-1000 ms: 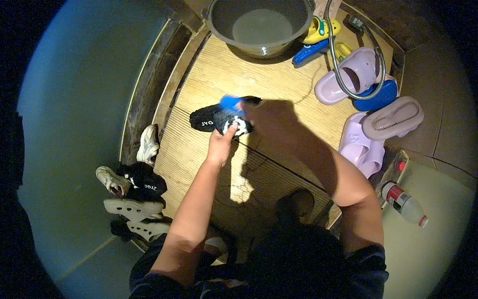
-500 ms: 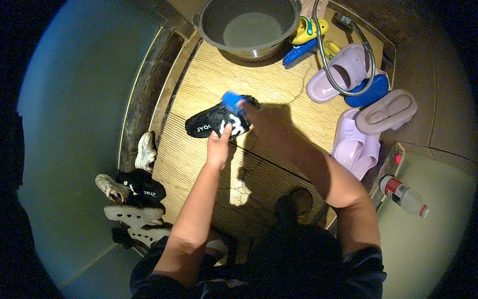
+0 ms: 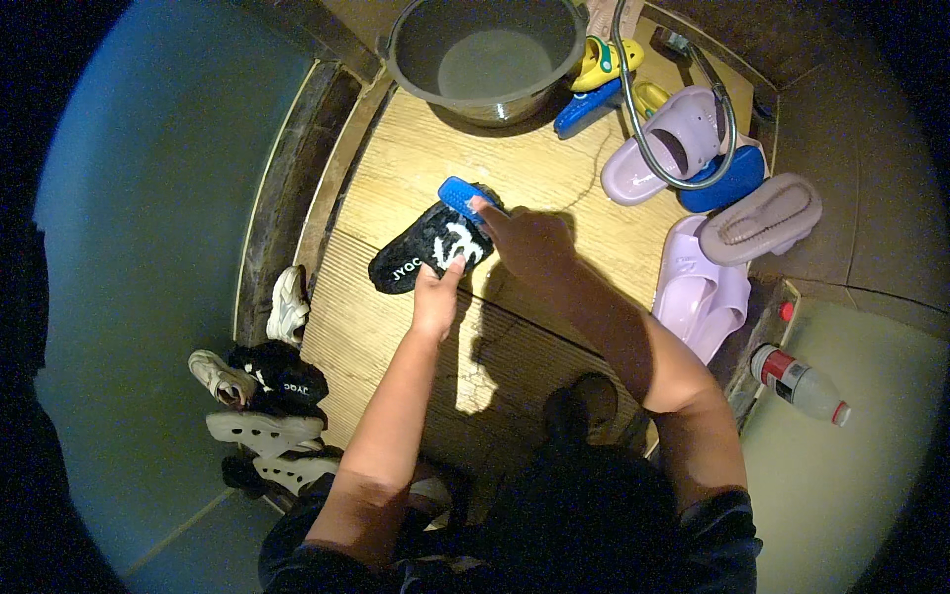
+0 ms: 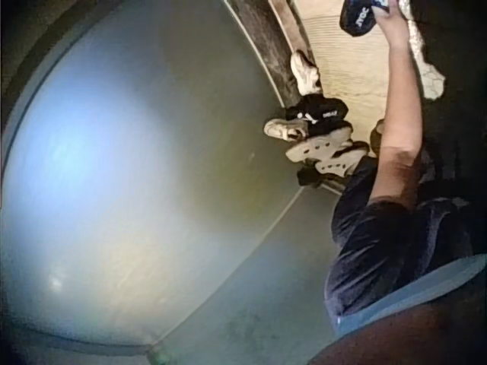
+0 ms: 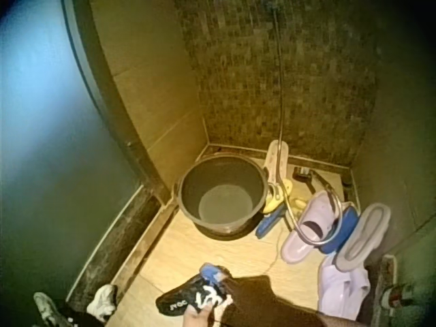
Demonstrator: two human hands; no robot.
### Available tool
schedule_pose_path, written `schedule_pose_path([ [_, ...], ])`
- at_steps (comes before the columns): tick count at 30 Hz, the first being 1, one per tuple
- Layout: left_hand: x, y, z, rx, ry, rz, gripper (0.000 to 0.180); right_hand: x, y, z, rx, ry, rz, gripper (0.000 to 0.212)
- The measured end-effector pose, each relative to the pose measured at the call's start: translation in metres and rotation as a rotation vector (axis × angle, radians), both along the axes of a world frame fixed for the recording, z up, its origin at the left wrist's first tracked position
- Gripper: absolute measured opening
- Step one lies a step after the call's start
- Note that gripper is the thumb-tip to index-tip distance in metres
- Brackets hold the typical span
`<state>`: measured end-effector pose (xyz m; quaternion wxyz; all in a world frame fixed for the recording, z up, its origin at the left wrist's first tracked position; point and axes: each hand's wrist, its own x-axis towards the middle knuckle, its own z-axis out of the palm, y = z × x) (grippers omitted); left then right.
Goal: The person applies cleaning liquid to a black slipper and scrubs it with a blue brush. They then rinse the slipper in a bucket of water and continue scrubbing by hand.
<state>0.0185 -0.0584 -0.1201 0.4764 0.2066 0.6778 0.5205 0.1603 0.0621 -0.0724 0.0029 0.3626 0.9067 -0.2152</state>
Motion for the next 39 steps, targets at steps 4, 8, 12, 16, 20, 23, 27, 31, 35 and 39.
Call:
schedule_pose_path([
  [4,-0.004,-0.007,-0.022,0.001,-0.14,-0.074,0.019,-0.015,-0.05,0.017,0.004,0.101,0.148,0.039],
  [8,0.0,-0.008,-0.011,-0.048,-0.011,-0.092,0.021,-0.006,-0.037,0.005,-0.239,0.136,0.026,0.047],
  [12,-0.009,-0.022,-0.015,-0.024,-0.129,-0.067,0.028,0.007,0.006,0.033,-0.121,-0.131,-0.096,0.048],
  [16,-0.04,-0.006,0.02,-0.193,-0.447,0.043,0.048,0.013,0.012,0.054,-0.078,-0.043,-0.003,0.038],
  [20,-0.038,0.001,0.026,-0.227,-0.302,0.028,0.042,-0.013,0.035,0.063,-0.045,-0.091,0.232,0.031],
  [23,-0.038,-0.006,0.001,-0.044,-0.243,-0.054,0.037,-0.061,0.034,0.035,-0.031,0.161,0.394,0.033],
  [27,-0.044,-0.017,-0.011,-0.099,-0.193,-0.013,0.028,-0.136,0.02,0.039,-0.037,-0.145,0.551,0.031],
  [31,-0.071,-0.005,-0.025,-0.111,-0.338,0.042,0.027,-0.117,0.072,0.03,-0.096,0.061,0.644,0.034],
  [35,-0.11,0.0,-0.047,0.056,-0.169,-0.109,0.029,-0.116,0.089,0.025,-0.084,0.031,0.616,0.03],
  [39,-0.122,0.018,-0.041,-0.126,-0.143,-0.165,0.034,-0.172,0.071,0.003,-0.048,-0.029,0.671,0.029],
])
